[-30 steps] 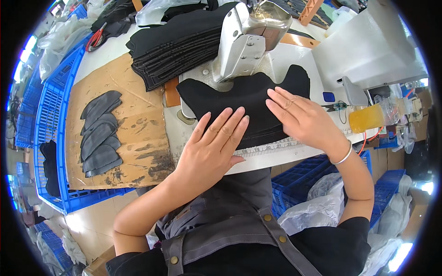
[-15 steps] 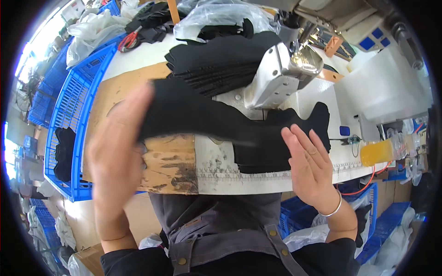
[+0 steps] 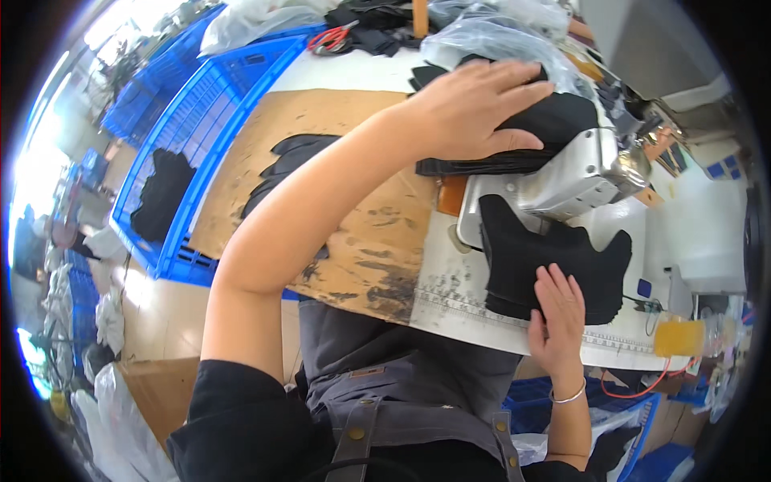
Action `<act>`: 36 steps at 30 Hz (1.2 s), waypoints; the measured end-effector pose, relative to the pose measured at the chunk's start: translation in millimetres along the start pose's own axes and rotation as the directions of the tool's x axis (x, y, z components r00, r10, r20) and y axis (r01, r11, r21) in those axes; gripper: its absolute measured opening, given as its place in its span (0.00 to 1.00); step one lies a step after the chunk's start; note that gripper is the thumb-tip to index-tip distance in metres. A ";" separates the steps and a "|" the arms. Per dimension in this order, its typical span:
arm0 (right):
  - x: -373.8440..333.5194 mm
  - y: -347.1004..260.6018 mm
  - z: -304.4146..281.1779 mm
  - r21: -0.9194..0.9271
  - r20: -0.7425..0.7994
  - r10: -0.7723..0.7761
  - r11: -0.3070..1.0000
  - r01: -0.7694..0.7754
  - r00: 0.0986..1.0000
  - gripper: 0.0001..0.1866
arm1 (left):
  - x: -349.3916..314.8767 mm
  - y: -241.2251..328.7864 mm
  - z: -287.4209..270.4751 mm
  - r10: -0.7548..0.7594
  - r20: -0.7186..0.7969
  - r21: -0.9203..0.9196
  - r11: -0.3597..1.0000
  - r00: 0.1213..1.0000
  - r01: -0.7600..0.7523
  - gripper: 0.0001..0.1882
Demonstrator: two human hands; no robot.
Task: The recorder is using an industrial sewing machine to stitch together black fabric or leather pieces for shoe manufacturing.
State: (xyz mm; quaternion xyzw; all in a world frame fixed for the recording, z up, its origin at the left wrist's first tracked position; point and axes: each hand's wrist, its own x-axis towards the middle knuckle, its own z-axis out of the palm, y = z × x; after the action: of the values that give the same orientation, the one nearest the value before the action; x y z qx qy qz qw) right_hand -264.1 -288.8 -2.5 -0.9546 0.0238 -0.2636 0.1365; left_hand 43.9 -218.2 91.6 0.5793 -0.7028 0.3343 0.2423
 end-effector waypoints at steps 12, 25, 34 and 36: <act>44.3 -62.0 29.2 0.110 -0.057 -0.367 0.922 0.372 0.928 0.11 | -175.7 -4.5 -116.3 -0.408 0.546 0.066 0.891 0.731 0.449 0.15; 148.9 -118.9 138.8 0.064 0.117 -0.176 0.983 0.170 0.977 0.28 | -187.7 -3.6 -108.4 -0.422 0.465 0.046 0.889 0.778 0.455 0.11; 150.4 -122.9 147.2 0.036 0.142 -0.238 0.971 0.236 0.961 0.30 | -198.4 3.3 -103.9 -0.442 0.348 0.146 0.897 0.827 0.418 0.06; 148.7 -119.0 149.8 0.060 0.116 -0.191 0.981 0.185 0.975 0.30 | -195.1 2.9 -95.3 -0.598 0.240 0.055 0.794 0.764 0.605 0.06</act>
State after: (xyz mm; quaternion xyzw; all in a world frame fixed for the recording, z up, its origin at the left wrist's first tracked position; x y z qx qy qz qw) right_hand -63.1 -154.7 -19.5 -0.9633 -0.0812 -0.2172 0.1353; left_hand 77.9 -19.1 11.9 0.8074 -0.5087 0.1557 0.2553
